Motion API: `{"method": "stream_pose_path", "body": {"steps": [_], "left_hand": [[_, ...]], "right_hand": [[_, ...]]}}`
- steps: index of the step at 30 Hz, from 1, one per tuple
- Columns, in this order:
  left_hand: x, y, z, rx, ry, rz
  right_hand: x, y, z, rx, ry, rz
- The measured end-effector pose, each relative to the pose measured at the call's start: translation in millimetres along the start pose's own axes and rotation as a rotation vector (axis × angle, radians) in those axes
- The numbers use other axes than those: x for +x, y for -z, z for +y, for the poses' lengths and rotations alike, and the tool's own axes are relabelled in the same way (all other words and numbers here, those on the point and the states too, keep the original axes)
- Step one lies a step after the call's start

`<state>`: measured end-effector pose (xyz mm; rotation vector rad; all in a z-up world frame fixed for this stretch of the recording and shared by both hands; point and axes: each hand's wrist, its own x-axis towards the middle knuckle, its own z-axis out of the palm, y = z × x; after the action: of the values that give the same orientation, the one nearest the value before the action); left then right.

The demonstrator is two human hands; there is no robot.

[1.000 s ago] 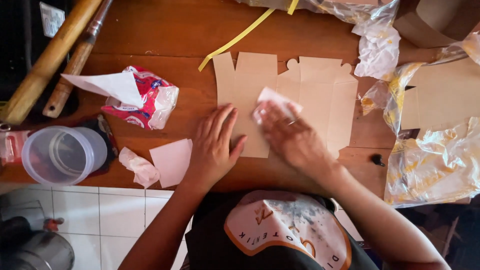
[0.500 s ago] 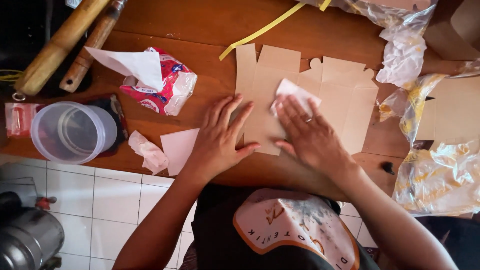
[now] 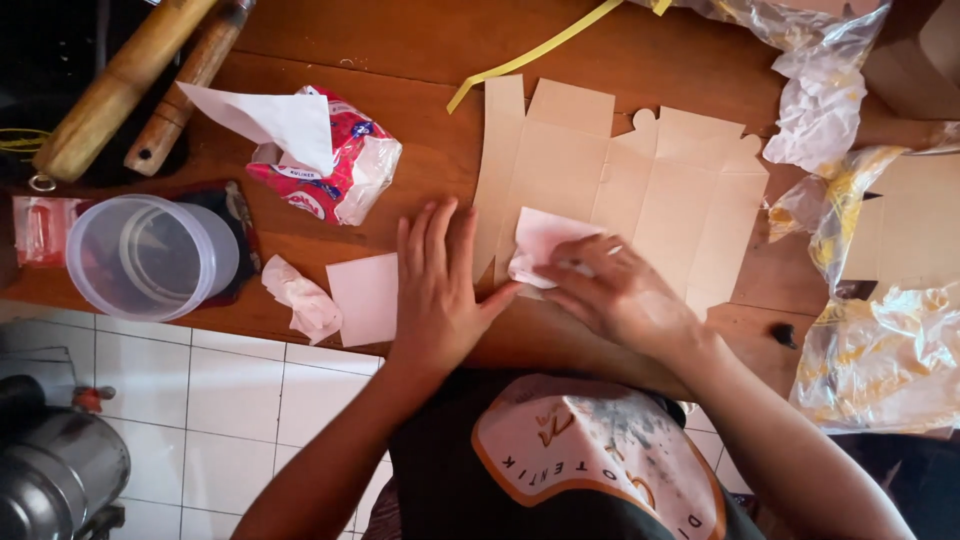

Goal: The person assembles a flat cardboard takeout box by folding and interlocking its tabs. They wipe the cardboard with a tissue, fold along pre-scored lines, and secure the box shape by hand. The finished box is placed on a stack of similar boxes.

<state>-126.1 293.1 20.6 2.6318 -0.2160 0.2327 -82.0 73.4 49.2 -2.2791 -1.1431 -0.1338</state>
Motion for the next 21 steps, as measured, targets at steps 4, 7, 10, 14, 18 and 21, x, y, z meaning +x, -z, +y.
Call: {"method": "stream_pose_path", "body": {"steps": [4, 7, 10, 14, 18, 21], "left_hand": [[-10.6, -4.5, 2.0, -0.039, 0.039, 0.036], [-9.9, -8.6, 1.3, -0.031, 0.053, 0.108], [-12.0, -11.7, -0.8, -0.062, 0.085, 0.15], [-13.7, -14.3, -2.6, -0.056, 0.065, 0.157], [-12.7, -13.5, -1.8, -0.067, 0.061, 0.186], [-7.5, -9.0, 0.1, -0.037, 0.035, 0.183]], "right_hand": [[10.8, -23.5, 13.8, 0.143, -0.04, -0.025], [17.2, -41.0, 18.6, 0.031, -0.251, -0.006], [39.5, -54.5, -7.2, 0.069, -0.402, 0.062], [48.7, -63.7, -27.8, 0.385, -0.313, -0.156], [47.7, -77.1, -3.6, 0.241, -0.351, -0.032], [48.7, -71.3, 11.9, 0.184, -0.415, 0.046]]}}
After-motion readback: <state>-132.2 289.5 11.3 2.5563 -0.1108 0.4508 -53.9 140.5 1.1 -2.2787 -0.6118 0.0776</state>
